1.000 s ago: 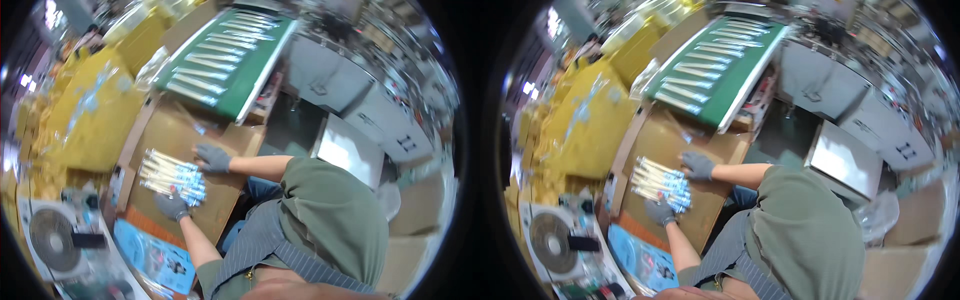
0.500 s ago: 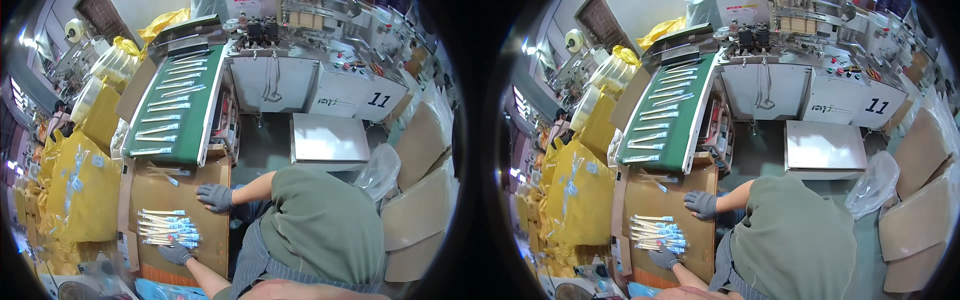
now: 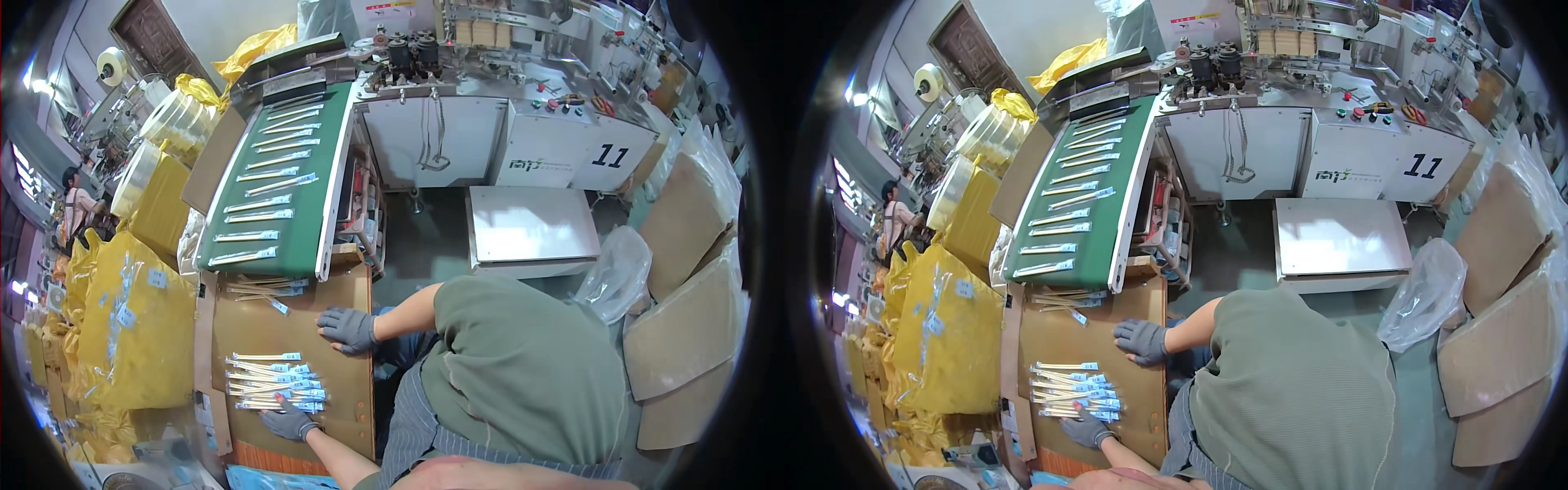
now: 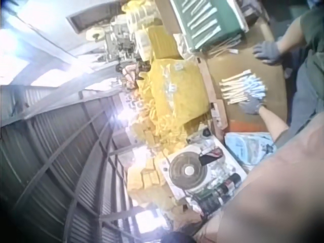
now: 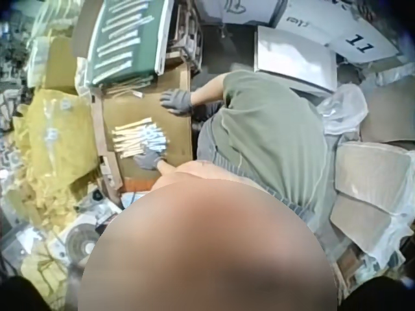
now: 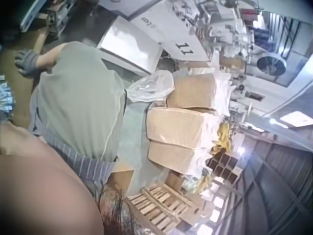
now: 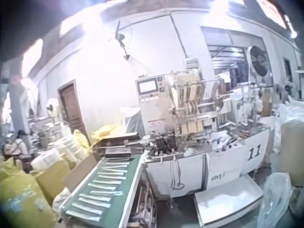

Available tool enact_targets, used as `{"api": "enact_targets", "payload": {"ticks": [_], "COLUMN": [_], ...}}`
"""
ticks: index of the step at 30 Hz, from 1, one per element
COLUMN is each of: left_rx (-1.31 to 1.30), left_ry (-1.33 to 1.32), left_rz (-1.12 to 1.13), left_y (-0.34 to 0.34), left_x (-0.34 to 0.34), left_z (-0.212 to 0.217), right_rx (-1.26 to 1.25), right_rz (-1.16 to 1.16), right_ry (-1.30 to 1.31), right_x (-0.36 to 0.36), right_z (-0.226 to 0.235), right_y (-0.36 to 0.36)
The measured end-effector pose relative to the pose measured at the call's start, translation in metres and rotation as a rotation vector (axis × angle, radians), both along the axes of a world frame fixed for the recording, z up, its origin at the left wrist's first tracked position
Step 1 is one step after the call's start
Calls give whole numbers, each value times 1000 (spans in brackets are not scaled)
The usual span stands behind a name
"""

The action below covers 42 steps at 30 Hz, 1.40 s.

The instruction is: Sorting bundles of wooden sticks and placing them into blue plastic bags.

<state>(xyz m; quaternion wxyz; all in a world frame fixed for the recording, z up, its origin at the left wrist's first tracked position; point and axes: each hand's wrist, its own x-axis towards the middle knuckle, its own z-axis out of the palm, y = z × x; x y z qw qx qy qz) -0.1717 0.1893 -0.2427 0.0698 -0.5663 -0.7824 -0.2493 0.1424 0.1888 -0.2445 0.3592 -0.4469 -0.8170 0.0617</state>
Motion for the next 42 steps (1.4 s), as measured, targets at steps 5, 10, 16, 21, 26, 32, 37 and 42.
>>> {"api": "enact_targets", "payload": {"ticks": [5,10,16,21,26,32,37,42], "left_rx": [24,33,21,12,8,-8,21,14], "left_ry": [22,-12,12,32,31,46,56,44], "left_rz": [21,-22,12,29,28,34,16,18], "left_y": [3,-1,0,4,5,5,6,2], "left_x": [-9,0,-4,-12,-9,-10,-12,-12], "left_z": [-14,-2,-11,-20,-17,-20,-24,-21], "right_rx": [16,14,39,28,22,-8,-4,-5], "right_rz": [6,3,-2,4,-6,-9,-16,-18], "right_ry": [-7,-10,-26,-38,-50,-52,-53,-38], "right_x": [0,1,0,-1,-1,-1,0,-1], "right_z": [4,4,2,3,2,0,1,2], "right_y": [0,-1,-2,0,1,0,-1,-2]}}
